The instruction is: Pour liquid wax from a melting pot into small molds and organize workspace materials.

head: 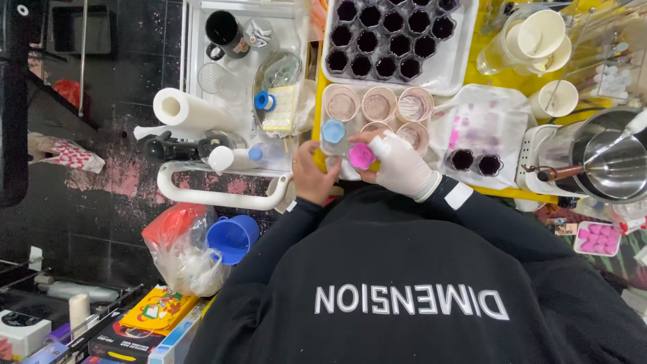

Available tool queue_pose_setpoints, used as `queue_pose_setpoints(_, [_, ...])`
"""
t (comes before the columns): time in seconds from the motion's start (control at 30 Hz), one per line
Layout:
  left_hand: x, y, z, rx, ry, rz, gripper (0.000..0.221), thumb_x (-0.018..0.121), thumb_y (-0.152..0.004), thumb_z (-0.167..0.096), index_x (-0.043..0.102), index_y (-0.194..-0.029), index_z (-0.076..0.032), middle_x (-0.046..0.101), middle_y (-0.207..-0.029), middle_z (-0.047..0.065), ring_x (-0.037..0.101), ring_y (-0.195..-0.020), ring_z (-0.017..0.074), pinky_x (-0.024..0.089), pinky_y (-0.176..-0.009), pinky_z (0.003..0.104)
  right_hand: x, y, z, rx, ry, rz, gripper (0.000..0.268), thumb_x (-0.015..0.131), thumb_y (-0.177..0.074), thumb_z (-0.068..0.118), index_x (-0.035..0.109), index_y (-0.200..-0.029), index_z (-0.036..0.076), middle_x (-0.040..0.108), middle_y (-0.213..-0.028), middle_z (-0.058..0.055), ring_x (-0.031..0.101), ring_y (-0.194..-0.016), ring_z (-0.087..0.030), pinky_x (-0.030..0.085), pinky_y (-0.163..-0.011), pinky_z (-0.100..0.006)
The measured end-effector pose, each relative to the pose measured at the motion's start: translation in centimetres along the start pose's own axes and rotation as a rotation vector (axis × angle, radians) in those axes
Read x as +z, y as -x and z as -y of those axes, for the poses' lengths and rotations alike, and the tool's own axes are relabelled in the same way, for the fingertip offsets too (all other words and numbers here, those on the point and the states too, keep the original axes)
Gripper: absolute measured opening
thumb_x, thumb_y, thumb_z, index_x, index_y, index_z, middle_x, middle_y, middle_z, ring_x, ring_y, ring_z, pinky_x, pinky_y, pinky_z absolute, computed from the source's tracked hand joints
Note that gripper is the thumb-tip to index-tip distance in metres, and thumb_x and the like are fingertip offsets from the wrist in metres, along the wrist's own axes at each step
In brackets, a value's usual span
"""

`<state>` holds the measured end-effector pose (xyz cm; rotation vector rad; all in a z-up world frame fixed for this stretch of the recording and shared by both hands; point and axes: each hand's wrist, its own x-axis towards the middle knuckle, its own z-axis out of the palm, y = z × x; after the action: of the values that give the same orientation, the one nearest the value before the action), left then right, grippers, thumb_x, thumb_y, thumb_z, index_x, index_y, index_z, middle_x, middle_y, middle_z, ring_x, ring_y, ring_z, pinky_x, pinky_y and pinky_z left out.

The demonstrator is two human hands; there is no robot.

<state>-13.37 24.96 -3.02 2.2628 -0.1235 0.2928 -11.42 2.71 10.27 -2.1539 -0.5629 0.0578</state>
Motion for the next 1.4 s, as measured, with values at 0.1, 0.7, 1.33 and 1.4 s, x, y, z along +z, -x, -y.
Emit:
queue_pose_setpoints(0.1, [-0.2, -1.7, -0.8, 0.001, 0.035, 0.004, 0.074, 0.090, -0.075, -0.023, 0.050, -0.135, -0.006, 0.063, -0.123, 0.015, 0.058, -0.116, 0.0351, 0.046, -0.101, 0.046, 0.3, -0.1, -0.1, -0.055, 0.009, 0.016, 0.060, 0.084, -0.075, 0.011, 0.061, -0.131, 0.009, 0.067, -0.117, -0.013, 0.064, -0.111, -0.032, 0.052, -0.094, -0.041])
queue_pose_setpoints(0.7, [2.6, -2.8, 1.2, 0.055, -0.104, -0.022, 0.090, 0.090, -0.078, -0.040, 0.040, -0.147, -0.009, 0.070, -0.117, 0.005, 0.060, -0.117, 0.0277, 0.027, -0.110, 0.046, -0.4, 0.2, 0.2, -0.021, 0.127, -0.109, 0.060, 0.086, -0.071, 0.013, 0.064, -0.127, 0.011, 0.070, -0.106, -0.008, 0.069, -0.103, -0.028, 0.048, -0.096, -0.047])
queue_pose_setpoints(1.33, [0.5, -1.5, 2.1, 0.081, -0.115, 0.086, 0.103, 0.093, -0.074, -0.041, 0.032, -0.149, -0.006, 0.045, -0.147, 0.017, 0.044, -0.138, 0.0366, 0.027, -0.115, 0.051, -5.3, 7.2, -11.1, 0.506, 0.321, -0.682, 0.066, 0.086, -0.084, 0.013, 0.054, -0.141, 0.002, 0.065, -0.120, -0.021, 0.064, -0.110, -0.036, 0.051, -0.096, -0.045])
queue_pose_setpoints(1.4, [0.4, -1.6, 1.9, 0.065, -0.096, 0.091, 0.100, 0.093, -0.075, -0.040, 0.033, -0.148, -0.008, 0.048, -0.146, 0.015, 0.046, -0.137, 0.0347, 0.028, -0.115, 0.050, -5.2, 7.1, -12.3, 0.576, 0.398, -0.732, 0.066, 0.086, -0.083, 0.012, 0.054, -0.140, 0.003, 0.066, -0.120, -0.022, 0.062, -0.111, -0.038, 0.050, -0.097, -0.047])
